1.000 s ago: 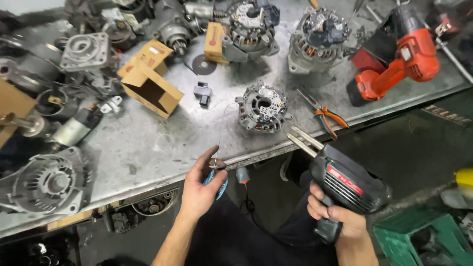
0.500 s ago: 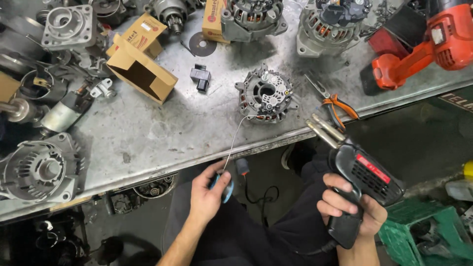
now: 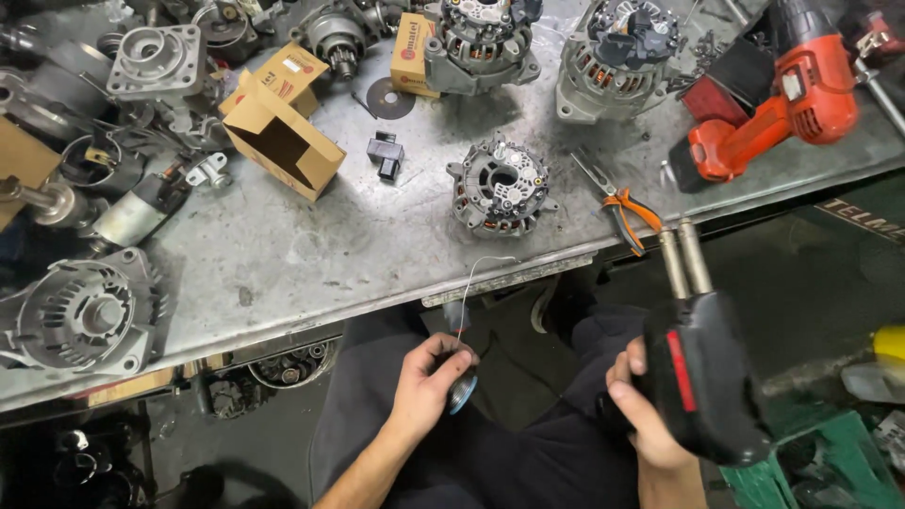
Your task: The person sits at a workbench holding a soldering iron in one hand and a spool of solder in the other, feeding solder to the terminal of a disassembled alternator housing on the bench edge. They occasionally reposition the alternator and pull solder wire as they solder the connection.
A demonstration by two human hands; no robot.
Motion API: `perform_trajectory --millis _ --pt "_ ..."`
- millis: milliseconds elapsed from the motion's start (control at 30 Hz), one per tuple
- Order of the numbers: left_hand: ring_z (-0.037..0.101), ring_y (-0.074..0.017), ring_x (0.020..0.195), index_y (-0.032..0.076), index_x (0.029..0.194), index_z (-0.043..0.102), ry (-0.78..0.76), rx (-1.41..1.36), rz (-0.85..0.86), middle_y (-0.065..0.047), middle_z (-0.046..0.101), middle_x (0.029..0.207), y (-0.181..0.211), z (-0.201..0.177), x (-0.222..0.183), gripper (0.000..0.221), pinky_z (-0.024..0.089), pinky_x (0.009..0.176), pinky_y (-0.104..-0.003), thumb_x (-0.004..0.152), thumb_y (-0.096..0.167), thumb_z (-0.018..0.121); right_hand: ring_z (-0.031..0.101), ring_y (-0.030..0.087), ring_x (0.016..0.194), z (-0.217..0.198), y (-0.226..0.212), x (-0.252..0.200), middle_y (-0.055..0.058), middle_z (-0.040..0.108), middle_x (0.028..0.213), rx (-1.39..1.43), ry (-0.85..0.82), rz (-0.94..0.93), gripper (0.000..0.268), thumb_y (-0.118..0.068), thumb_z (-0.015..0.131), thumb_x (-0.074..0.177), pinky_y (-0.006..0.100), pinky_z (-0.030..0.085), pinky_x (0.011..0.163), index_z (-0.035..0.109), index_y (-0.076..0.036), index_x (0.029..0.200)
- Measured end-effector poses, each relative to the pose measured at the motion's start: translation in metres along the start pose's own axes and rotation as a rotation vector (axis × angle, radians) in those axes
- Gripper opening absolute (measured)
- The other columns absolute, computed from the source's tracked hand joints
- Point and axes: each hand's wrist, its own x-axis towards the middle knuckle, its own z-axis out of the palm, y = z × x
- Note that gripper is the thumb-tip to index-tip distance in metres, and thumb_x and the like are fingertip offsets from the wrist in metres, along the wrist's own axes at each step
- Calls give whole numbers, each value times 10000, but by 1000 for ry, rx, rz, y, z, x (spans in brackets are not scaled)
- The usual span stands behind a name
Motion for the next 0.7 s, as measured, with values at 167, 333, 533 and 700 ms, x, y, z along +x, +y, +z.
perform_trajectory --millis 167,333,533,700 --pt "626 -80 799 3 959 712 9 23 -24 -26 731 872 4 1 -3 110 519 743 -254 927 106 693 553 182 868 33 -27 13 76 513 1027 -489 -3 -141 747 147 687 683 361 527 765 419 -40 1355" --pt "652 -64 862 13 871 642 -66 35 35 -54 771 1032 5 13 -10 96 538 778 -250 894 78 709 587 167 818 46 -38 12 72 535 950 -406 -72 -101 917 124 695 663 332 553 691 314 -72 1474" --pt "621 -100 872 29 768 540 -180 0 43 -89 762 1135 0 36 -13 246 519 741 -292 872 102 751 590 213 846 8 -7 -3 120 529 1017 -154 -123 6 676 135 670 756 364 532 712 467 -44 1376" --pt "673 -139 996 28 870 588 -306 170 159 -111 743 1009 -1 55 -21 253 538 801 -301 840 140 812 542 201 825 -3 -1 -4 108 491 1053 105 -130 69 678 59 659 771 371 491 734 459 -65 1407"
